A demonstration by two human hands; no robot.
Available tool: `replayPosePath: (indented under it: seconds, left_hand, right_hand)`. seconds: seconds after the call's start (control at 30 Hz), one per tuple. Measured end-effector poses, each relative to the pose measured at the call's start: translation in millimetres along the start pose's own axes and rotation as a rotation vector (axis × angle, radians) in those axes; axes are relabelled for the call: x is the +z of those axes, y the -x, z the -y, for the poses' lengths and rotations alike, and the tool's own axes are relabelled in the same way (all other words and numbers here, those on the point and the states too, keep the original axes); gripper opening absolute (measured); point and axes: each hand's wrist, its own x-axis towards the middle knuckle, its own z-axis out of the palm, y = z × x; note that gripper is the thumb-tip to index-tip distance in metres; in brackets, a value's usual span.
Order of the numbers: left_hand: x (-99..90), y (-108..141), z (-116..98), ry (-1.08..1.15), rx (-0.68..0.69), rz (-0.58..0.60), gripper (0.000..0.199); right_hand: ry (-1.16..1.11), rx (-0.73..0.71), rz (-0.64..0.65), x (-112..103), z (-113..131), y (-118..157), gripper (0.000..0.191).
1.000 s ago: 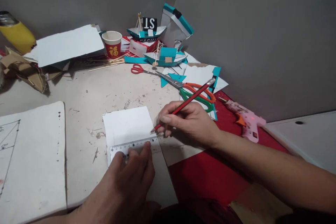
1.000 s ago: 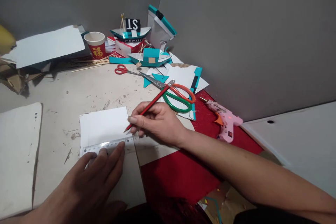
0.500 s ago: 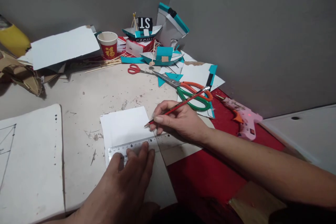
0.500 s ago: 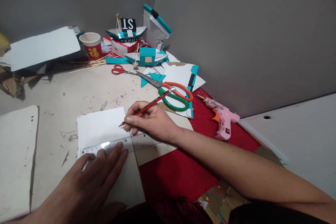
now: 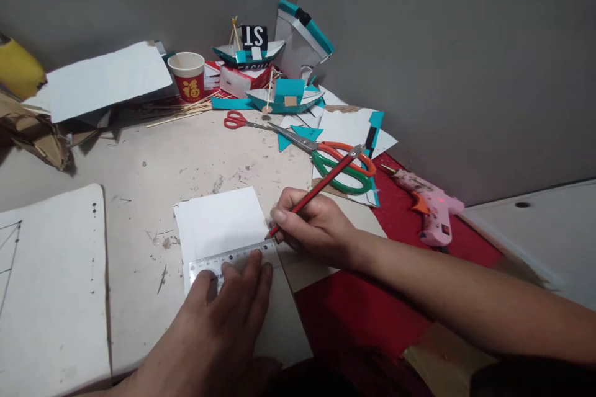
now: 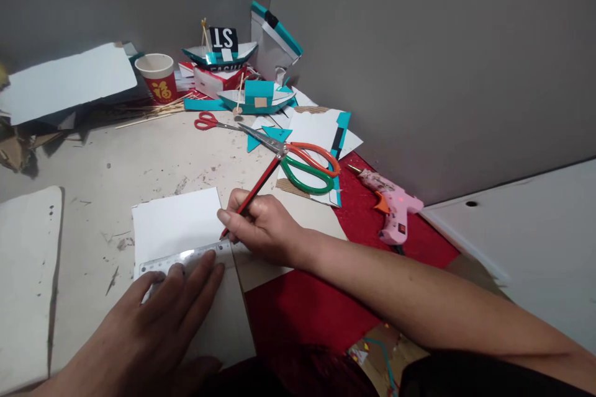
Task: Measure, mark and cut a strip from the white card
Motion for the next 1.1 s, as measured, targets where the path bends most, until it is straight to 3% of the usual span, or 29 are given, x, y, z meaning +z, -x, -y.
replayPosePath:
  seconds: [0.33,0.6,1.1]
  left_hand:
    - [0.7,1.5,2.5,-0.011,0.042,-0.006,0.067]
    - [0.8,1.0,-3.4,0.010,-0.038,0.018,0.067]
    - [-2.3,0.9,-4.9,0.006,-0.034,0.057,0.069]
  right_hand:
    - [0.159,-0.121,0.037,-0.5,-1.4,-0.3,0.024]
    - [0.222,-0.157,0.047,-0.5,-1.4,-2.7,0.025]
    - [0.289,-0.175,0.046,-0.7,-1.6,-3.1,0.024]
